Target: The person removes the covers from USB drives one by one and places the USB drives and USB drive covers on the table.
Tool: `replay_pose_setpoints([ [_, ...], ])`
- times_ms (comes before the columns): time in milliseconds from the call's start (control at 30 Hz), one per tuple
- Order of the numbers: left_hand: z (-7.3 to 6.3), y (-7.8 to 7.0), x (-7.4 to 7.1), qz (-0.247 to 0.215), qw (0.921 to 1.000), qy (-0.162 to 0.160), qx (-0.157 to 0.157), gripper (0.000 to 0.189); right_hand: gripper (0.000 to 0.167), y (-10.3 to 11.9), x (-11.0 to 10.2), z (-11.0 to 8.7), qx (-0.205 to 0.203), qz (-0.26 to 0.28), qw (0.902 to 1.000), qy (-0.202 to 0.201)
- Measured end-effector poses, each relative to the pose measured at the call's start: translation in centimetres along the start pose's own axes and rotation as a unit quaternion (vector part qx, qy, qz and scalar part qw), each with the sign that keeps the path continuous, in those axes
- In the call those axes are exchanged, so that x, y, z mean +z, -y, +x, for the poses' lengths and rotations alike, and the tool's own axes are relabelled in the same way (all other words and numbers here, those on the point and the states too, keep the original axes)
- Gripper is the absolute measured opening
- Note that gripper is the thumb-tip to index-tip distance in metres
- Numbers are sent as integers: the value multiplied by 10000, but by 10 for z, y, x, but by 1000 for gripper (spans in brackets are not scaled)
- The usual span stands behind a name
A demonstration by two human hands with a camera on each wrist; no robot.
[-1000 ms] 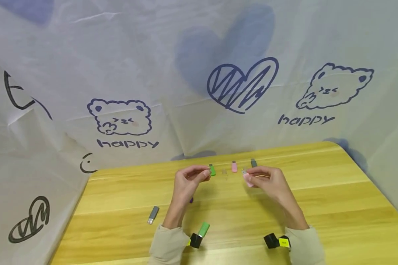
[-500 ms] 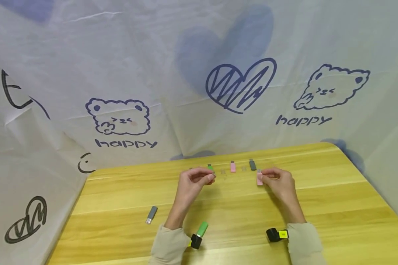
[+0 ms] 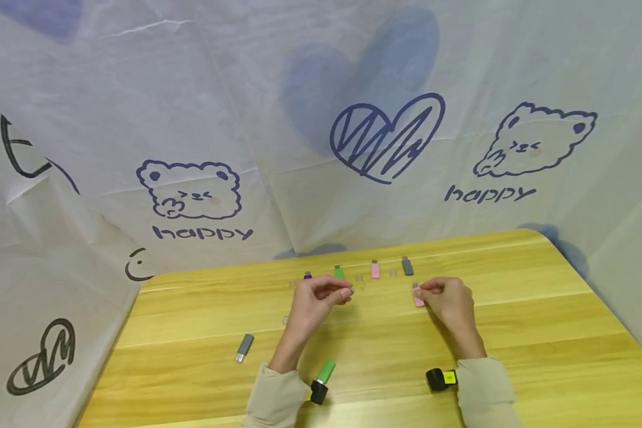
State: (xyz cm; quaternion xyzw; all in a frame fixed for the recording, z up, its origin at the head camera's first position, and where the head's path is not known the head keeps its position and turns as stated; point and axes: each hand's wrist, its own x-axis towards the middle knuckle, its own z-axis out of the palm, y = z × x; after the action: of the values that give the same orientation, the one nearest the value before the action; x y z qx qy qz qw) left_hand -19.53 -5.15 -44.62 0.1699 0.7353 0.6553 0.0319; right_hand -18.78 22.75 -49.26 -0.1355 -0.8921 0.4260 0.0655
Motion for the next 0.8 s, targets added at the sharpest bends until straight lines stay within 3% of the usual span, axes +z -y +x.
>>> replay_pose_setpoints([
  [300,-3,6,9,191,9996,209,-35,9,20,3,-1,-3,-34,-155,9997,197],
  [633,0,10,22,352,9987,350,-124,8,17,2,-1,-2,-80,-417,9991,-83],
  [800,4,13,34,589,9966,468,-328,6,18,0,-4,-1,-69,-310,9993,-222],
])
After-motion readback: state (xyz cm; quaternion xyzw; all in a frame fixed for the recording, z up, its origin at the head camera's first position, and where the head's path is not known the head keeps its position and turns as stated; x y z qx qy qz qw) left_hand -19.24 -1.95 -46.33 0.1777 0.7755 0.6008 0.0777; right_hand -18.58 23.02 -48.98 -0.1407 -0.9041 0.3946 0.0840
